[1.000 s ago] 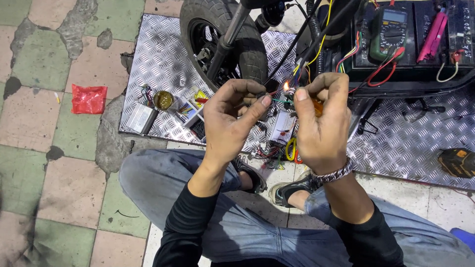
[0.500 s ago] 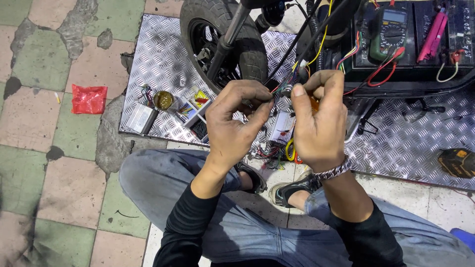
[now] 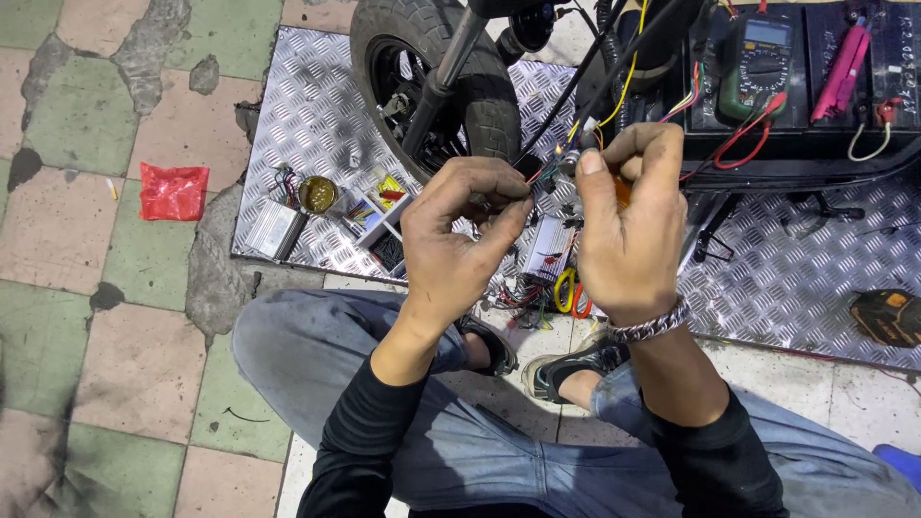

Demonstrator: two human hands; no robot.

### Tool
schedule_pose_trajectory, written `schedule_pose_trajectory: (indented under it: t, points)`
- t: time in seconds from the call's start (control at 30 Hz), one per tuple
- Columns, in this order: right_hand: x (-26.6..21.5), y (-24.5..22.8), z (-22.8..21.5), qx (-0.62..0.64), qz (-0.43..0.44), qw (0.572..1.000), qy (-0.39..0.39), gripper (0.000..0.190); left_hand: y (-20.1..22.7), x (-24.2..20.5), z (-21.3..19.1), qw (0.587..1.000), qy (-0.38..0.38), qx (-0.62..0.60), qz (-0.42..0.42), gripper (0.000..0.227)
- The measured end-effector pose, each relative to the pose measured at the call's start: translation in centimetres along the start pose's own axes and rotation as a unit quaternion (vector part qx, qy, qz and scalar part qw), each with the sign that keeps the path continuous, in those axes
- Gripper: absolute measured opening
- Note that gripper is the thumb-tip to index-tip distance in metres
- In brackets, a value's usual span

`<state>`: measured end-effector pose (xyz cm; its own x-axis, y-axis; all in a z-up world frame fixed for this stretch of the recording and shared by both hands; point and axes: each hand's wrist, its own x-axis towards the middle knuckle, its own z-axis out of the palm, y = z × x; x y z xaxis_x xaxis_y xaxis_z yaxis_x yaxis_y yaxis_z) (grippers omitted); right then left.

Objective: The person sits on the floor and repairs the wiring of an electric scooter. They use pliers to strip and cut wires, then twist and connect them together by hand.

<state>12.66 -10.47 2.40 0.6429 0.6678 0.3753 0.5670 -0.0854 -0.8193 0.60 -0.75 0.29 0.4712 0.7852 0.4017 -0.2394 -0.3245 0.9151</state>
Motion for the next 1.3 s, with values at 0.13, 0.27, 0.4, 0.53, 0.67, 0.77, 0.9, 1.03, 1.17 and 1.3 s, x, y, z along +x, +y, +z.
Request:
schedule_pose_trajectory:
  t: [0.13, 0.27, 0.4, 0.53, 0.67, 0.77, 0.9, 1.03, 1.17, 1.3]
  points:
    - [-0.2, 0.6, 0.0, 0.008, -0.022, 1.0, 0.014, 0.023, -0.9, -0.4, -0.1, 1.0, 0.003, -0.008, -0.026, 0.012]
    - [-1.0, 1.4, -0.2, 0.081, -0.043, 0.996, 0.019, 0.035, -1.8, -0.6, -0.3, 0.995, -0.002, -0.057, -0.078, 0.016]
    - [-2.0, 3.5, -0.8, 0.156, -0.021, 0.987, -0.01, 0.034, -2.1, -0.4, -0.1, 0.99, -0.021, -0.101, -0.1, 0.018]
    - [-3.3, 4.5, -1.2, 0.151, 0.023, 0.988, 0.004, 0.022, -1.8, -0.5, -0.2, 0.994, -0.032, -0.064, -0.079, 0.017]
    - [-3.5, 4.1, -1.5, 0.137, 0.031, 0.99, -0.012, 0.016, -1.7, -0.6, 0.0, 0.995, -0.046, -0.032, -0.078, 0.019]
    - [-4.8, 4.0, -2.7, 0.105, 0.068, 0.992, 0.031, 0.01, -1.5, -0.7, -0.3, 0.994, -0.07, -0.021, -0.087, 0.025]
    - [-7.9, 8.3, -7.2, 0.008, 0.099, 0.987, 0.129, 0.014, -0.6, -0.1, -1.1, 0.986, -0.144, 0.075, -0.048, 0.044]
    - [-10.1, 12.6, -9.5, 0.035, 0.096, 0.979, 0.178, 0.029, -2.5, -0.3, -0.9, 0.983, -0.158, 0.049, -0.083, 0.052]
    - [-11.7, 15.6, -9.1, 0.139, 0.15, 0.964, 0.17, 0.029, -2.9, -0.3, -0.2, 0.962, -0.205, 0.162, -0.082, 0.025]
    - [-12.0, 16.7, -7.8, 0.09, 0.203, 0.967, 0.124, 0.02, -4.2, -0.6, 0.8, 0.936, -0.283, 0.207, -0.037, 0.014]
